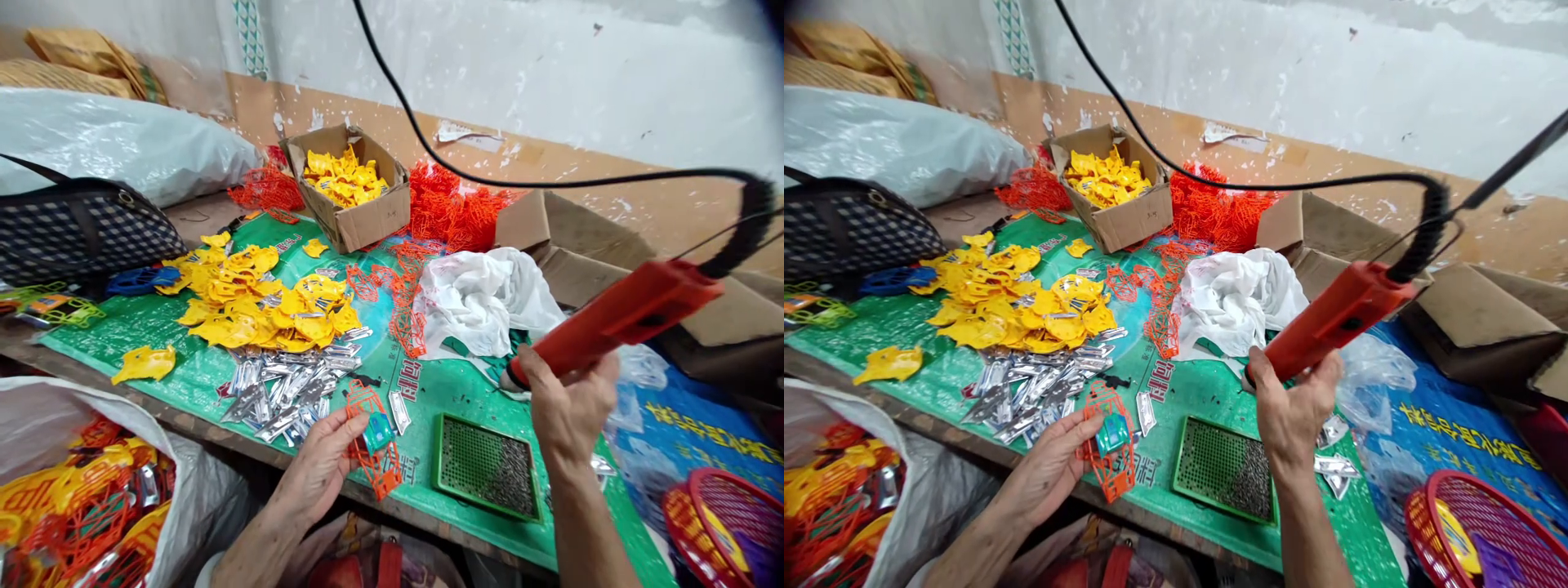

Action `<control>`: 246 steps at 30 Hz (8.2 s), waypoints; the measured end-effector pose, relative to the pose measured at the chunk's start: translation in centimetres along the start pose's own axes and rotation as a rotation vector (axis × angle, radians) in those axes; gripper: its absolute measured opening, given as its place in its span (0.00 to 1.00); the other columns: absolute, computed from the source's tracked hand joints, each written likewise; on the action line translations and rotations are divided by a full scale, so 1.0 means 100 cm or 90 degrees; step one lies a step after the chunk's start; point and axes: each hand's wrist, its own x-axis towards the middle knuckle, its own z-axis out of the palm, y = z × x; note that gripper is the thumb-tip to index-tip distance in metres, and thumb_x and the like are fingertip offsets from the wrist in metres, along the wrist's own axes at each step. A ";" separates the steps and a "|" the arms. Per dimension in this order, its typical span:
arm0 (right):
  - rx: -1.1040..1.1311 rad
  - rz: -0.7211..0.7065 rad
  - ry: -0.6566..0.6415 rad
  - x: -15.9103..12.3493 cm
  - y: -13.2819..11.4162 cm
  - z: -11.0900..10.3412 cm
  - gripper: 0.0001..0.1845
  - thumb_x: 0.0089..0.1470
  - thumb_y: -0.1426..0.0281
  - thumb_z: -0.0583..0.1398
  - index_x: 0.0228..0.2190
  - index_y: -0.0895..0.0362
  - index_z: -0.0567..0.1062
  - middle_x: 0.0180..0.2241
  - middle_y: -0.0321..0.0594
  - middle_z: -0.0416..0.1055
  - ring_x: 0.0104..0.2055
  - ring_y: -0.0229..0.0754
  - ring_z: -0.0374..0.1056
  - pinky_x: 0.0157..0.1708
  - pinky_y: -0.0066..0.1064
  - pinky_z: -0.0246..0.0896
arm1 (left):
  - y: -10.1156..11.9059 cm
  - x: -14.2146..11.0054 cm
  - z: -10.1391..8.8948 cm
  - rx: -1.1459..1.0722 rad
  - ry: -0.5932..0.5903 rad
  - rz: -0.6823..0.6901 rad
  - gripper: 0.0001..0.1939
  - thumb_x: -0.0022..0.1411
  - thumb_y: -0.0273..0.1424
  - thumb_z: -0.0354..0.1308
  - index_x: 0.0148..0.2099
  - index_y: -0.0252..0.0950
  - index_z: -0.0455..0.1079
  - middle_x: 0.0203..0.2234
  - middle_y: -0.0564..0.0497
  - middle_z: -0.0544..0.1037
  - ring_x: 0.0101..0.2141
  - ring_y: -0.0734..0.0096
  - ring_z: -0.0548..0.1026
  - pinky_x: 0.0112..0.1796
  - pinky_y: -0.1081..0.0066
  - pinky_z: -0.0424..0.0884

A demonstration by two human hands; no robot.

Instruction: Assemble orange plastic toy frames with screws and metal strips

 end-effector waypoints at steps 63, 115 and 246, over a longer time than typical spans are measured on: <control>0.037 -0.240 -0.554 -0.145 -0.015 0.042 0.31 0.61 0.76 0.49 0.64 0.55 0.54 0.51 0.55 0.65 0.32 0.41 0.74 0.23 0.29 0.71 | 0.013 0.000 0.023 0.366 -0.037 0.227 0.24 0.58 0.21 0.51 0.56 0.33 0.70 0.45 0.47 0.80 0.42 0.64 0.76 0.46 0.71 0.69; 0.291 -0.113 -0.587 -0.091 -0.010 0.008 0.06 0.56 0.77 0.60 0.30 0.55 0.76 0.28 0.35 0.73 0.30 0.36 0.70 0.32 0.24 0.64 | 0.021 0.005 0.037 0.666 -0.121 0.346 0.11 0.65 0.29 0.56 0.40 0.38 0.81 0.34 0.46 0.82 0.37 0.62 0.77 0.41 0.71 0.69; 0.151 -0.245 -0.282 -0.118 -0.004 -0.022 0.15 0.62 0.61 0.57 0.29 0.57 0.75 0.21 0.36 0.78 0.19 0.35 0.75 0.20 0.21 0.66 | 0.004 -0.021 0.032 0.968 -0.275 0.785 0.16 0.62 0.14 0.52 0.50 0.28 0.69 0.34 0.45 0.77 0.35 0.66 0.68 0.38 0.65 0.71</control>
